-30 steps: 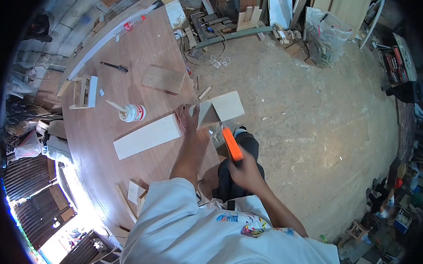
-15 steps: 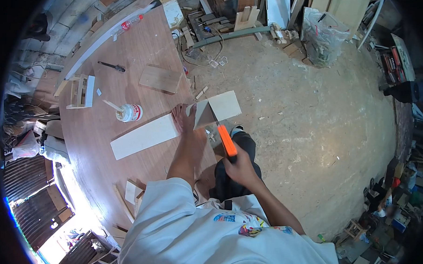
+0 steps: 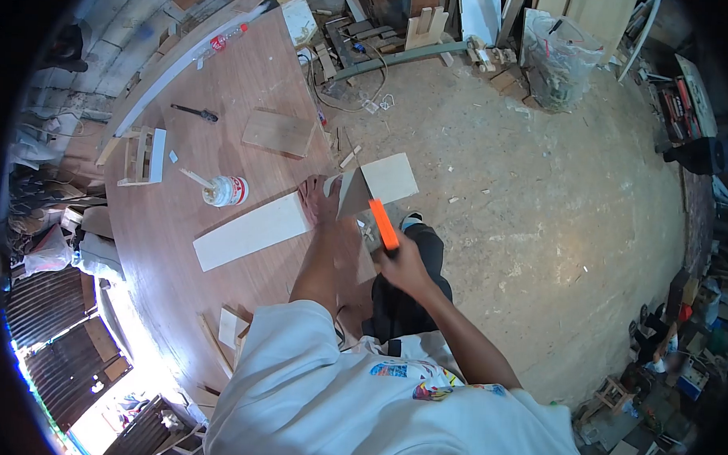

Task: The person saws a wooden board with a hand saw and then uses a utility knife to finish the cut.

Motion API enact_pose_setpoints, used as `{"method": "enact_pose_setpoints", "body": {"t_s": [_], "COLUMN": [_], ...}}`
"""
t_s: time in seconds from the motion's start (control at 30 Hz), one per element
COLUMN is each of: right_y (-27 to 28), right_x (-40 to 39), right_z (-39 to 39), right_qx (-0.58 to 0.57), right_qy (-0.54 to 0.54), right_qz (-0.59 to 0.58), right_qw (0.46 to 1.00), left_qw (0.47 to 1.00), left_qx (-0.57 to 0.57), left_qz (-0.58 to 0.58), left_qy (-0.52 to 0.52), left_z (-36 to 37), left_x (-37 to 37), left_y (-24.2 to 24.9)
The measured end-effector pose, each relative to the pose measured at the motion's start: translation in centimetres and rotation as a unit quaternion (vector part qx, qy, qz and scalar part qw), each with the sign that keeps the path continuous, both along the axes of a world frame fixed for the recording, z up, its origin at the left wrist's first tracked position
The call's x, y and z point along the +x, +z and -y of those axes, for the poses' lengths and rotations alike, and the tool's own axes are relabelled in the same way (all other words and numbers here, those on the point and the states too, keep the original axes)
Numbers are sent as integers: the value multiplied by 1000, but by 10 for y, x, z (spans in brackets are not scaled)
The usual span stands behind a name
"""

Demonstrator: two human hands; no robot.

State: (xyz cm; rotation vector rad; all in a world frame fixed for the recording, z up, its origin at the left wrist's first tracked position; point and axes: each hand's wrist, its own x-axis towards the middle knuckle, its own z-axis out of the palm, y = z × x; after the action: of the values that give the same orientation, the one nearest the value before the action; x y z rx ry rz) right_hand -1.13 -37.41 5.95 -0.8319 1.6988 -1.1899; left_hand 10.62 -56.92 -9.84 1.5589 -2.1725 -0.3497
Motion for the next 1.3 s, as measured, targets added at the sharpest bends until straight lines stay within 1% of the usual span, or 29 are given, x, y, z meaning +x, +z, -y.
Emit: {"method": "enact_pose_setpoints", "body": {"t_s": [0.03, 0.07, 0.13, 0.17, 0.23, 0.3, 0.33, 0.37, 0.43, 0.47, 0.5, 0.57, 0.6, 0.63, 0.7, 0.77, 0.8, 0.87, 0.9, 0.97, 1.0, 1.03, 1.1, 1.17, 1.2, 1.23, 1.3], "right_y": [-17, -19, -18, -13, 10, 8, 4, -1, 14, -4, 3, 25, 16, 20, 30, 37, 39, 42, 42, 40, 41, 43, 50, 58, 66, 77, 107], "right_x": [-6, -10, -1, 1, -5, 15, 16, 15, 16, 14, 6, -11, -20, -29, -47, -65, -71, -76, -75, -69, -62, -58, -51, -50, -51, -51, -54], "right_z": [22, 38, 51, 39, 16, -14, -12, -8, -6, -4, 3, 24, 30, 42, 63, 95, 108, 128, 130, 134, 132, 127, 116, 106, 102, 95, 86], "right_qx": [29, 22, 43, 48, 42, 33, 5, 0, 57, 8, 11, 90, 66, 65, 109, 123, 124, 147, 147, 88, 74, 76, 112, 122, 117, 115, 131], "right_qy": [17, 23, 0, -2, -23, -35, -48, -42, -35, -30, -30, -19, -7, -8, 36, 66, 66, 78, 77, 75, 84, 84, 71, 77, 73, 68, 73], "right_qz": [9, 7, -48, -45, 14, 21, 14, 14, 23, -16, -18, 31, 6, 5, 116, 221, 220, 270, 269, 270, 211, 210, 140, 151, 178, 206, 211], "right_qw": [999, 999, 998, 998, 999, 999, 999, 999, 997, 999, 999, 995, 998, 998, 987, 965, 965, 948, 949, 956, 971, 971, 981, 978, 974, 969, 966], "left_qw": [1000, 1000, 1000, 1000, 1000, 998, 999, 999, 999, 999, 999, 1000, 999, 999, 998, 999, 999, 999, 999, 999, 999, 999, 997, 997, 998, 998, 998], "left_qx": [-6, -10, -8, 7, 12, -1, 35, 30, 34, 16, 19, -5, -35, -36, -33, -29, -29, -35, -41, -43, -45, -43, -71, -56, -43, -41, -57], "left_qz": [-2, -3, 7, 2, -11, -50, -10, -10, -12, -16, -18, -26, -27, -28, -34, -36, -36, -24, -12, -13, -13, -15, -29, -29, -30, -29, -25], "left_qy": [2, 5, -4, 1, 20, -37, -25, -19, -35, -27, -27, -2, 4, 4, 28, 17, 6, 9, 13, 18, 24, 24, 28, 33, 36, 36, 32], "left_z": [3, 5, 4, -4, 0, -20, -27, -20, -24, -22, -20, -13, -9, -6, -6, -3, -2, -1, -1, -2, -2, -2, -2, -3, -2, -4, -1], "left_x": [-1, 0, 11, 13, 1, 13, 13, 11, 13, 11, 8, 3, 1, -4, -9, -9, -6, -6, -6, -7, -6, -6, -7, -6, -7, -6, -7], "left_y": [-5, -16, -13, -14, -8, -5, -1, 1, -2, -5, -5, -3, -5, 3, 16, 11, 10, 10, 11, 11, 9, 7, 6, 7, 8, 7, 7]}}
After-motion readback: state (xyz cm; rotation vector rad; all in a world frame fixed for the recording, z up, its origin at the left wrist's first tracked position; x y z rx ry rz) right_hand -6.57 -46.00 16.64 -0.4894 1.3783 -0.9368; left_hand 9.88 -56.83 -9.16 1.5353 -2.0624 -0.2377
